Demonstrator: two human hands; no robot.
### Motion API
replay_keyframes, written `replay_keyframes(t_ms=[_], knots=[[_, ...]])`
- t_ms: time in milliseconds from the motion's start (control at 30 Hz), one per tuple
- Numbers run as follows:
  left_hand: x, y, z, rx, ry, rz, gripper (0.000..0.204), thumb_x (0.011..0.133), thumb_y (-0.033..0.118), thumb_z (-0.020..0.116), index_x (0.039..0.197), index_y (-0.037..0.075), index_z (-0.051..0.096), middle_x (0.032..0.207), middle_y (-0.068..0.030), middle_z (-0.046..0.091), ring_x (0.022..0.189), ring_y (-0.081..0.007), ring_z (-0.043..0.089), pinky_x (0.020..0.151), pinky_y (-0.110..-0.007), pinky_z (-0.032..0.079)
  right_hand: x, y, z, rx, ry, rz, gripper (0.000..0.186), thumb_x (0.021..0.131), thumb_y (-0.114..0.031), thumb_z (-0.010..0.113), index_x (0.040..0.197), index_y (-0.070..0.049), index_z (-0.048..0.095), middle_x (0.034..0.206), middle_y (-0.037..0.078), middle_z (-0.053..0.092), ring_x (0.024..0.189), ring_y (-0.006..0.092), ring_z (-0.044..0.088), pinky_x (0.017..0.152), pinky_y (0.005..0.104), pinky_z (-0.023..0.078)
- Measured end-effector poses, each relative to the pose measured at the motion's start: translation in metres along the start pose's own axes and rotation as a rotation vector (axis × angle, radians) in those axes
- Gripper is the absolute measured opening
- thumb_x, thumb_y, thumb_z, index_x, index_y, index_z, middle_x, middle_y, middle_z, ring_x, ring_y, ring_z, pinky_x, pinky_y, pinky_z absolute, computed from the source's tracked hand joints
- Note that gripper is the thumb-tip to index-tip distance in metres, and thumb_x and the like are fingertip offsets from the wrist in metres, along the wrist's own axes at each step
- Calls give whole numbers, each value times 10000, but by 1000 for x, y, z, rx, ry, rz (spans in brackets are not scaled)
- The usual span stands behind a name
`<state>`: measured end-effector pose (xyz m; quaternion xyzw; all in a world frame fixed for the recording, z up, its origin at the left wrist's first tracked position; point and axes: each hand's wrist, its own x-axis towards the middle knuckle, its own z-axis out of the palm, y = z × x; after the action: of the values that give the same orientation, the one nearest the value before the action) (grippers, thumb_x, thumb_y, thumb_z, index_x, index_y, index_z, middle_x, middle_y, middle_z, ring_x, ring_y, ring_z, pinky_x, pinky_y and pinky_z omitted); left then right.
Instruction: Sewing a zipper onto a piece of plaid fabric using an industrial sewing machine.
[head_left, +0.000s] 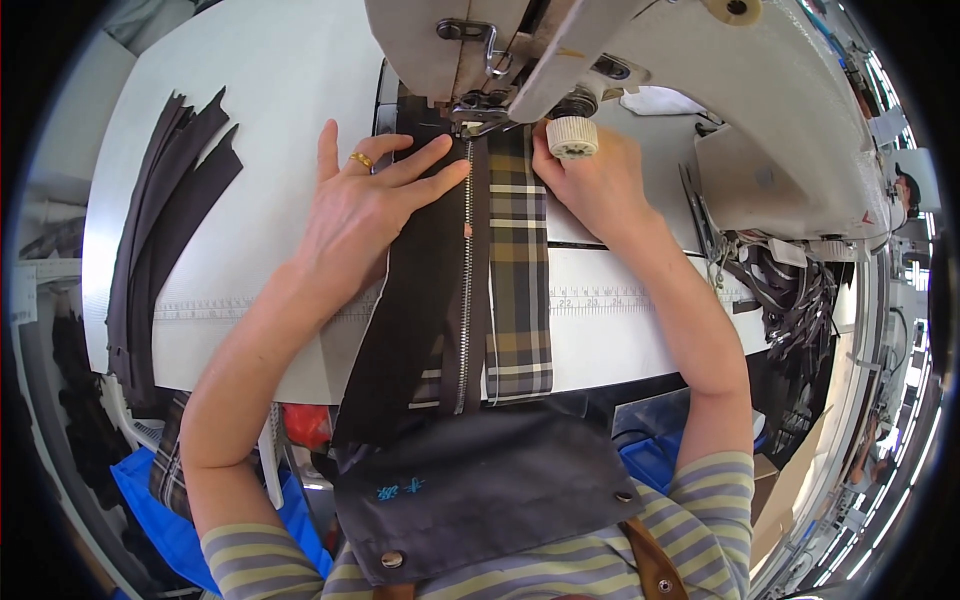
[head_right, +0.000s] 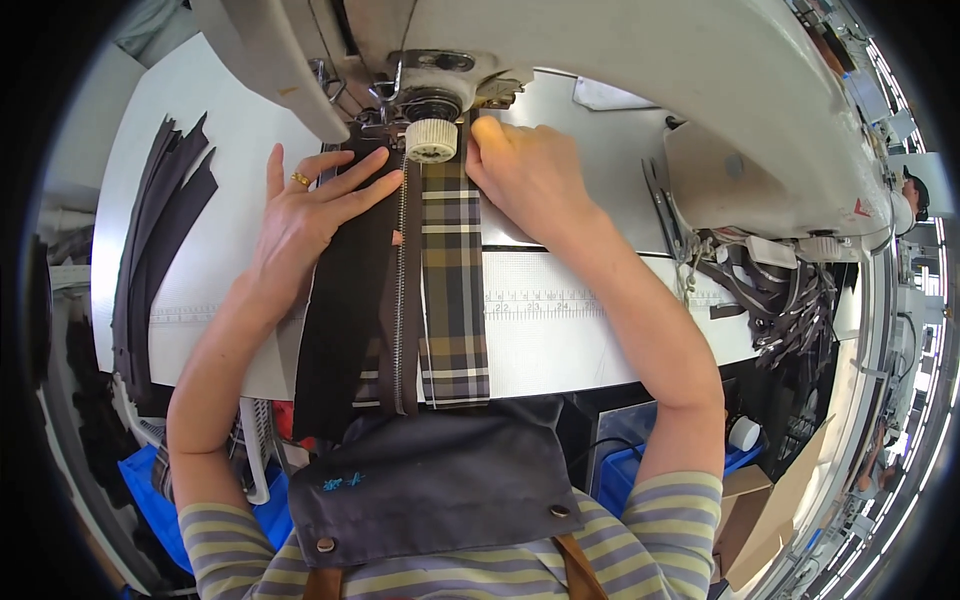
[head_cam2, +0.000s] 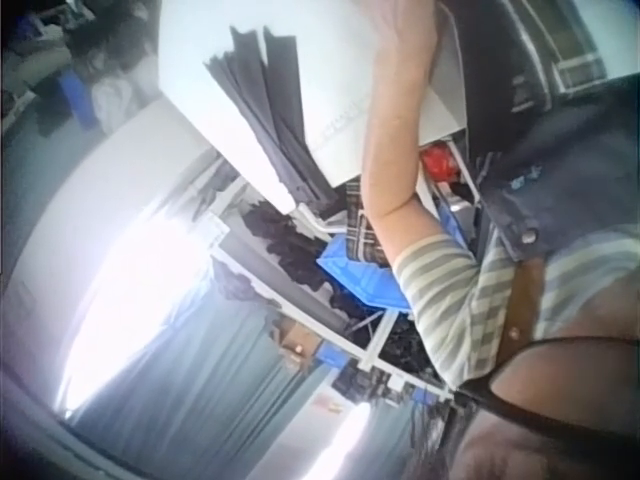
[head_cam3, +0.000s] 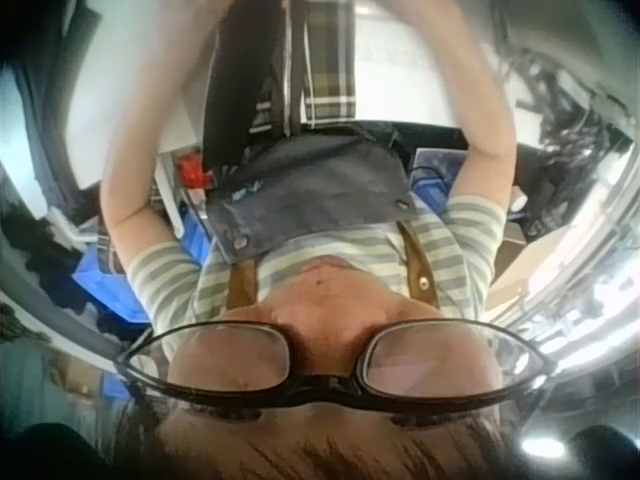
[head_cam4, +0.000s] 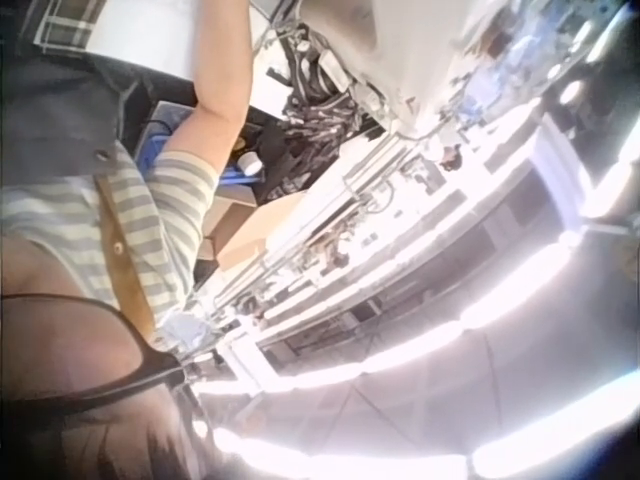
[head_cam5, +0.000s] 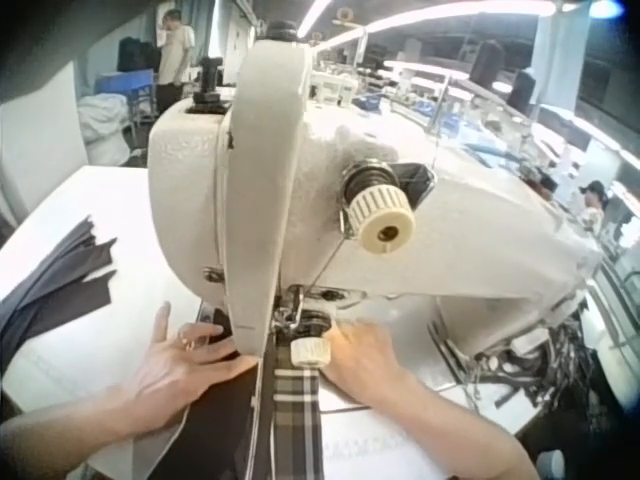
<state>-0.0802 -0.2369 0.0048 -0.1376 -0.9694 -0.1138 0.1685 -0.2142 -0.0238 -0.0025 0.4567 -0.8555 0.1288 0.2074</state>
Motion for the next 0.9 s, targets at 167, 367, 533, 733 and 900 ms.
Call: replay_keyframes(t_ms=[167, 367, 533, 733, 900], knots=[[0, 0, -2, 0, -65, -20, 622, 695, 17, 693, 1264, 253, 612, 1348, -18, 572, 1214, -303, 520, 1068, -685, 191, -2, -4, -5, 80, 19, 2, 145, 861, -180, 585, 769, -75, 545, 626, 91, 615, 562, 286, 601, 530, 404, 473], [1, -5, 0, -31, -77, -15, 728, 645, -85, 649, 1283, 261, 599, 1362, -25, 559, 1235, -307, 505, 1075, -680, 198, -3, -13, -13, 95, 34, -6, 68, 809, -118, 619, 845, -65, 597, 835, 79, 655, 672, 261, 603, 579, 379, 481], [2, -3, 0, -53, -63, -28, 615, 708, 17, 649, 1274, 254, 612, 1366, -30, 557, 1247, -306, 493, 1089, -661, 168, -12, -33, -9, 219, 62, -205, 301, 755, -25, 710, 1049, -88, 685, 1067, 35, 672, 778, 228, 624, 583, 342, 490], [1, -4, 0, -65, -68, -36, 521, 773, 112, 640, 1276, 248, 618, 1355, -46, 567, 1255, -298, 484, 1105, -640, 136, -15, -32, -1, 238, 36, -185, 374, 695, -72, 708, 1067, -64, 671, 1022, 9, 656, 881, 212, 541, 756, 338, 454], [9, -13, 5, -33, -32, -17, 718, 702, -119, 574, 1308, 266, 579, 1371, -37, 550, 1269, -295, 481, 1074, -676, 201, -7, -26, 7, 261, 37, -149, 333, 719, -81, 704, 1050, -73, 674, 996, 23, 666, 861, 222, 552, 753, 350, 453]])
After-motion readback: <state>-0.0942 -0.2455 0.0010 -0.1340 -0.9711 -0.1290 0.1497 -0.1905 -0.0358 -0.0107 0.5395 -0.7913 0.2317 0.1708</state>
